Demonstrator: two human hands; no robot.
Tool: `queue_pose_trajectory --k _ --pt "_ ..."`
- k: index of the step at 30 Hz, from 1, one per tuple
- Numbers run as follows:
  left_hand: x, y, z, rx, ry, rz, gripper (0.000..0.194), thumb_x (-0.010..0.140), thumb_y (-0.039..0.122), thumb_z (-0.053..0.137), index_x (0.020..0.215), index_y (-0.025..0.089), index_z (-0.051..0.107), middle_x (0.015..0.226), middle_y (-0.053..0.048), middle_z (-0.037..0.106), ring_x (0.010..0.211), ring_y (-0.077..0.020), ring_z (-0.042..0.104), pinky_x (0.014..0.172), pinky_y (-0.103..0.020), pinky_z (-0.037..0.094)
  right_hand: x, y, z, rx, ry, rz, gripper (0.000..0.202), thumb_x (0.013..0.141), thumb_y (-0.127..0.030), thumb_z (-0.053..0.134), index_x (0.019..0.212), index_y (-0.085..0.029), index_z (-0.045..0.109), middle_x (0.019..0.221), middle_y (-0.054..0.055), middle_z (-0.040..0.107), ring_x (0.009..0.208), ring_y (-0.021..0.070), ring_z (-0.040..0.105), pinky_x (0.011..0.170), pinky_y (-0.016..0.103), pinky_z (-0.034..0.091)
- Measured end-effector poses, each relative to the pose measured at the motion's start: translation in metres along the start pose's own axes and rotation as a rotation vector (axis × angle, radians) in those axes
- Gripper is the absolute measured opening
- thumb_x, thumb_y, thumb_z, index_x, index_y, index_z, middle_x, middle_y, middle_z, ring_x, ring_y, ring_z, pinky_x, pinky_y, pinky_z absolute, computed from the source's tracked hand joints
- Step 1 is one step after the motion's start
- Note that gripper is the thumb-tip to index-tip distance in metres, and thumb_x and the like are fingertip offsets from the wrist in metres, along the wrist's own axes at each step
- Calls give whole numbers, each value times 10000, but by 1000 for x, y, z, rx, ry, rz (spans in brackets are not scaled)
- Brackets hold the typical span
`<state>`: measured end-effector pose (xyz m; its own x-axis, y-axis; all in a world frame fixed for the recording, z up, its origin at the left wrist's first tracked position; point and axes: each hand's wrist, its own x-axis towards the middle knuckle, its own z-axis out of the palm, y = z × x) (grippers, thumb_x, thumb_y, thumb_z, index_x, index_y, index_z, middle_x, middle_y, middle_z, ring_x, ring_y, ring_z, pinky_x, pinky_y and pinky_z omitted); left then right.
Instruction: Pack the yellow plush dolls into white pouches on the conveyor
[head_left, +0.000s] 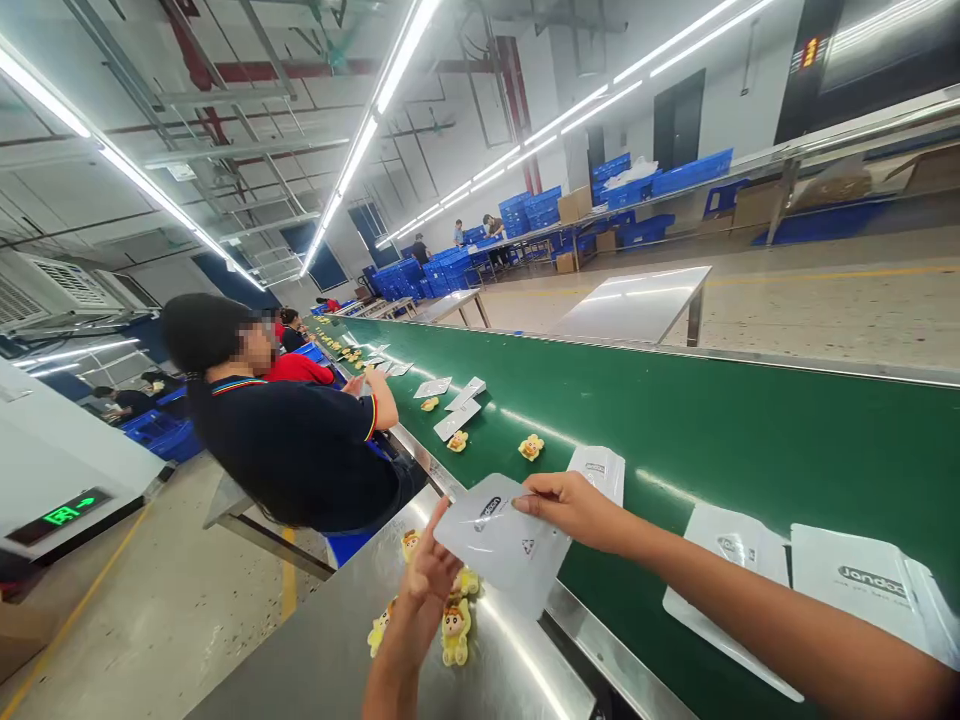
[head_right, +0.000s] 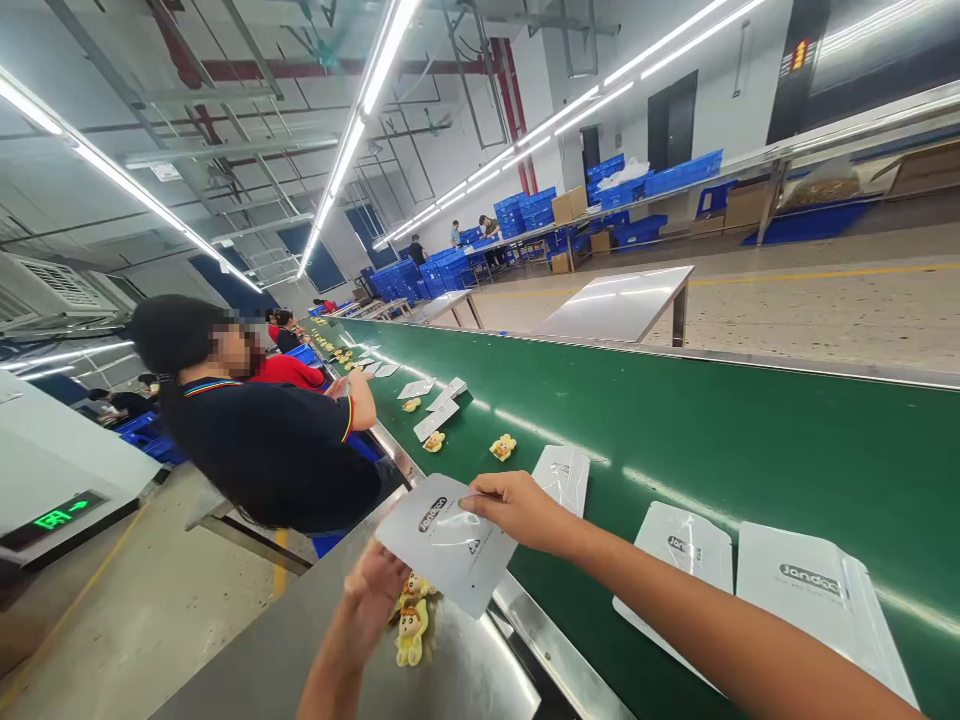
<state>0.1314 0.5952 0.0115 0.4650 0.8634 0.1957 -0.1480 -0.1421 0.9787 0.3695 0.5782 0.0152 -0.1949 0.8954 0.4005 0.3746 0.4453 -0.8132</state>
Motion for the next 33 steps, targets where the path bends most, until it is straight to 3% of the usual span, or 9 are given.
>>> queue_pose_trajectory --k 3,5,9,12,15,20,24,29,33 --pt "-10 -43 9 -206 103 -109 922 470 714 702 1247 243 542 1173 -126 648 1187 -369 511 961 -471 452 -5 13 34 140 51 85 360 860 -481 491 760 -153 600 668 -13 570 622 112 507 533 203 366" --pt "-10 -62 20 -334 246 -188 808 559 628 715 1249 251 530 1166 -114 654 1173 -353 533 931 -461 488 -6 17 48 31 -4 122 349 866 -474 481 771 -164 612 684 -21 580 643 113 519 548 197 377" --pt "2 -75 30 -421 457 -318 607 691 438 721 1228 245 515 1190 -96 648 1117 -297 592 886 -407 532 10 21 25 -325 -62 256 398 874 -543 442 845 -208 657 755 -23 637 733 138 573 640 208 409" --pt "13 -78 30 -387 465 -296 550 680 412 747 1161 229 553 1154 -96 668 1066 -276 627 858 -386 543 37 35 -21 -505 89 428 514 934 -519 282 1022 -152 629 955 108 646 914 234 586 756 304 421" --pt "18 -86 32 -311 430 -250 528 612 437 790 1034 173 615 1010 -111 715 971 -270 667 828 -369 541 59 57 -49 -656 151 576 461 914 -446 363 1137 -104 578 1147 223 565 1067 324 531 823 389 406" --pt "19 -92 35 -6 263 -167 537 565 540 769 872 113 661 792 -86 718 768 -237 674 721 -329 519 56 75 -28 -726 18 489 426 803 -275 571 1224 -217 540 1093 130 611 1039 303 550 863 393 387" --pt "14 -85 37 100 255 -161 475 559 498 781 820 118 670 713 -46 686 681 -195 627 649 -283 475 36 60 -10 -659 -79 296 482 829 -203 531 1302 -270 466 1090 70 590 960 202 575 850 303 395" --pt "7 -69 42 179 180 -137 349 615 414 766 798 132 675 729 -38 673 688 -175 587 664 -269 450 13 9 -26 -302 -191 83 665 798 -301 584 1383 -230 275 1068 44 574 783 134 571 715 253 436" --pt "5 -58 46 218 78 -116 302 615 368 771 793 139 686 719 -31 670 678 -175 572 651 -268 447 -1 -41 -48 -442 -336 51 452 751 -345 638 1162 -204 511 933 23 608 742 146 537 629 234 391"
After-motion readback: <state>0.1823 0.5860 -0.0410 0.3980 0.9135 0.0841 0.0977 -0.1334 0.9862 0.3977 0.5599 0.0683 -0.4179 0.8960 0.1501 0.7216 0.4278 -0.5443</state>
